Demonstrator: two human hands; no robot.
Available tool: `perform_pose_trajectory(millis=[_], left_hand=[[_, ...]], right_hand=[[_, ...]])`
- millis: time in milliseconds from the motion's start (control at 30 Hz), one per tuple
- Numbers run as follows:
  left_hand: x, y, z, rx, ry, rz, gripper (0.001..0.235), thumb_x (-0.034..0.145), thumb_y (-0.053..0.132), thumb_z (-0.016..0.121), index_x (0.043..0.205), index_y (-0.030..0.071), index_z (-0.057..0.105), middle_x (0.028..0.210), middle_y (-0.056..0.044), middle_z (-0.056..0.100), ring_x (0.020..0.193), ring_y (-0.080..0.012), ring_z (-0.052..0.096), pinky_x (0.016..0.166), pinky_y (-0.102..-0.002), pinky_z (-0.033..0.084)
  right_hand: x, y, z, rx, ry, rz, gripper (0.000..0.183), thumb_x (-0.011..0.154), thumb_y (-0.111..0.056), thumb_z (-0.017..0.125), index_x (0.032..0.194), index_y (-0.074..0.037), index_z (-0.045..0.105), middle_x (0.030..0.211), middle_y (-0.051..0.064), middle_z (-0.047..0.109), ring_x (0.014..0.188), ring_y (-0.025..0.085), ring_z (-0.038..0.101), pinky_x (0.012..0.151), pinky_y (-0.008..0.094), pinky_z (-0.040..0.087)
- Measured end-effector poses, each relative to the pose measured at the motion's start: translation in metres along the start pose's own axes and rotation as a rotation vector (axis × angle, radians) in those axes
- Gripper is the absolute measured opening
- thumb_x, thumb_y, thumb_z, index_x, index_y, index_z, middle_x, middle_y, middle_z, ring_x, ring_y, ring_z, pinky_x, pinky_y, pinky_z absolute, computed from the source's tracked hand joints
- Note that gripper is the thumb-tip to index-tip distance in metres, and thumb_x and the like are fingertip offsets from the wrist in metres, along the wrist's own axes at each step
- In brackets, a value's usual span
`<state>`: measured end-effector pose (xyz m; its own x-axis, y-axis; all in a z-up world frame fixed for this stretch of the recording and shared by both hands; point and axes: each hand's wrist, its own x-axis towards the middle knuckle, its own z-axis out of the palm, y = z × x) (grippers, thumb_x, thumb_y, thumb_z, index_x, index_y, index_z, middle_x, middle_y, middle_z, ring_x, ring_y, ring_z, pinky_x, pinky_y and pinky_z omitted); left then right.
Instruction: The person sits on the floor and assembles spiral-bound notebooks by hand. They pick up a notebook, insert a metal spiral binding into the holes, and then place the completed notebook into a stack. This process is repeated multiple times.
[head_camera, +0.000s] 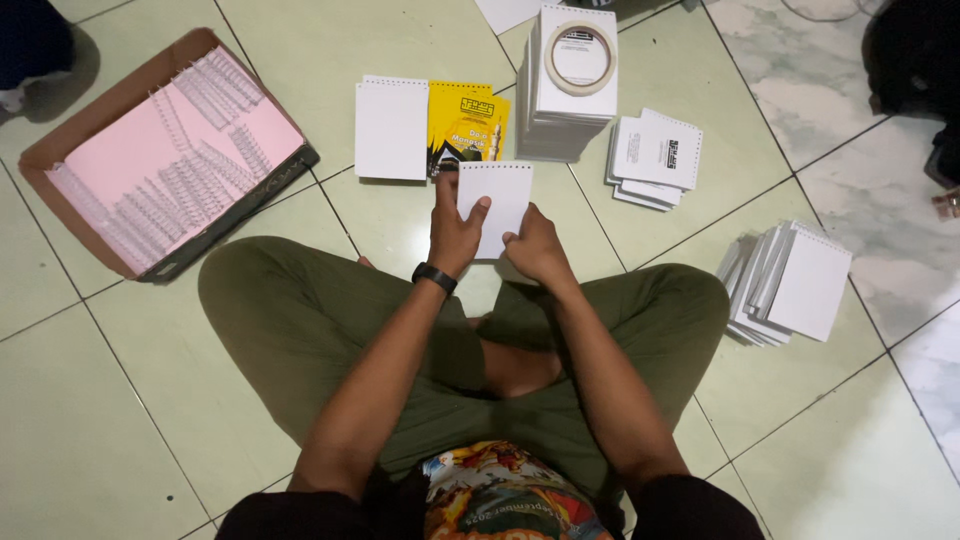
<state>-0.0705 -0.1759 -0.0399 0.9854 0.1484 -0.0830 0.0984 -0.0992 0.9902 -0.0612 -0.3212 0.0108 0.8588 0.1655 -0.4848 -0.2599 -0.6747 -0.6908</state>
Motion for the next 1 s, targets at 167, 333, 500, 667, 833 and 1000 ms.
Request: perform_pose_trajectory(millis=[167, 333, 500, 667, 833, 1000], left_hand=[[0.011, -0.022, 0.006, 0.025, -0.059, -0.06, 0.059, 0.102, 0.018, 0.062, 0.146, 0.002, 0.026, 0.146, -0.024, 0.046, 0.141, -0.0389, 0.043, 0.119, -0.054, 0.031], [0.011, -0.028, 0.01, 0.108, -0.099, -0.049, 0.068, 0.105, 0.019, 0.054, 0.155, -0.006, 0.016, 0.155, -0.035, 0.035, 0.147, -0.0485, 0.033, 0.124, -0.059, 0.024], [0.014, -0.032, 0.015, 0.165, 0.031, 0.104, 0.058, 0.104, 0.022, 0.061, 0.152, 0.0, 0.035, 0.146, -0.027, 0.052, 0.138, -0.0469, 0.046, 0.117, -0.058, 0.032], [0.008, -0.028, 0.02, 0.108, 0.013, 0.085, 0.048, 0.105, 0.011, 0.056, 0.148, 0.0, 0.038, 0.139, -0.026, 0.053, 0.137, -0.0458, 0.047, 0.117, -0.056, 0.035], [0.005, -0.027, 0.024, 0.133, -0.008, 0.118, 0.046, 0.103, 0.0, 0.051, 0.146, -0.005, 0.036, 0.133, -0.029, 0.051, 0.132, -0.0512, 0.047, 0.115, -0.058, 0.034], [0.007, -0.032, 0.025, 0.193, -0.033, 0.075, 0.048, 0.105, 0.004, 0.048, 0.149, -0.006, 0.03, 0.139, -0.028, 0.046, 0.136, -0.0473, 0.044, 0.118, -0.056, 0.032]], right_hand=[[0.005, 0.012, 0.005, -0.016, 0.021, 0.002, 0.062, 0.096, -0.01, 0.056, 0.148, 0.017, 0.035, 0.137, 0.043, 0.053, 0.135, 0.054, 0.049, 0.11, 0.061, 0.044], [0.01, 0.023, 0.016, -0.081, 0.068, 0.017, 0.068, 0.095, -0.011, 0.057, 0.148, 0.022, 0.028, 0.134, 0.045, 0.054, 0.134, 0.052, 0.05, 0.109, 0.059, 0.045], [0.006, 0.015, 0.021, 0.106, 0.292, -0.214, 0.039, 0.097, 0.004, 0.047, 0.134, 0.015, 0.042, 0.117, 0.044, 0.061, 0.116, 0.06, 0.058, 0.091, 0.068, 0.049], [0.038, 0.035, 0.048, 0.196, 0.46, -0.161, 0.035, 0.101, 0.005, 0.045, 0.135, 0.003, 0.037, 0.115, 0.037, 0.065, 0.111, 0.054, 0.064, 0.087, 0.063, 0.052], [0.053, 0.059, 0.063, 0.223, 0.488, -0.136, 0.026, 0.103, 0.0, 0.046, 0.128, -0.005, 0.042, 0.112, 0.029, 0.068, 0.111, 0.048, 0.066, 0.081, 0.058, 0.052], [0.056, 0.064, 0.067, 0.128, 0.517, -0.163, 0.029, 0.101, -0.003, 0.046, 0.129, -0.006, 0.043, 0.119, 0.029, 0.065, 0.123, 0.053, 0.056, 0.09, 0.065, 0.049]])
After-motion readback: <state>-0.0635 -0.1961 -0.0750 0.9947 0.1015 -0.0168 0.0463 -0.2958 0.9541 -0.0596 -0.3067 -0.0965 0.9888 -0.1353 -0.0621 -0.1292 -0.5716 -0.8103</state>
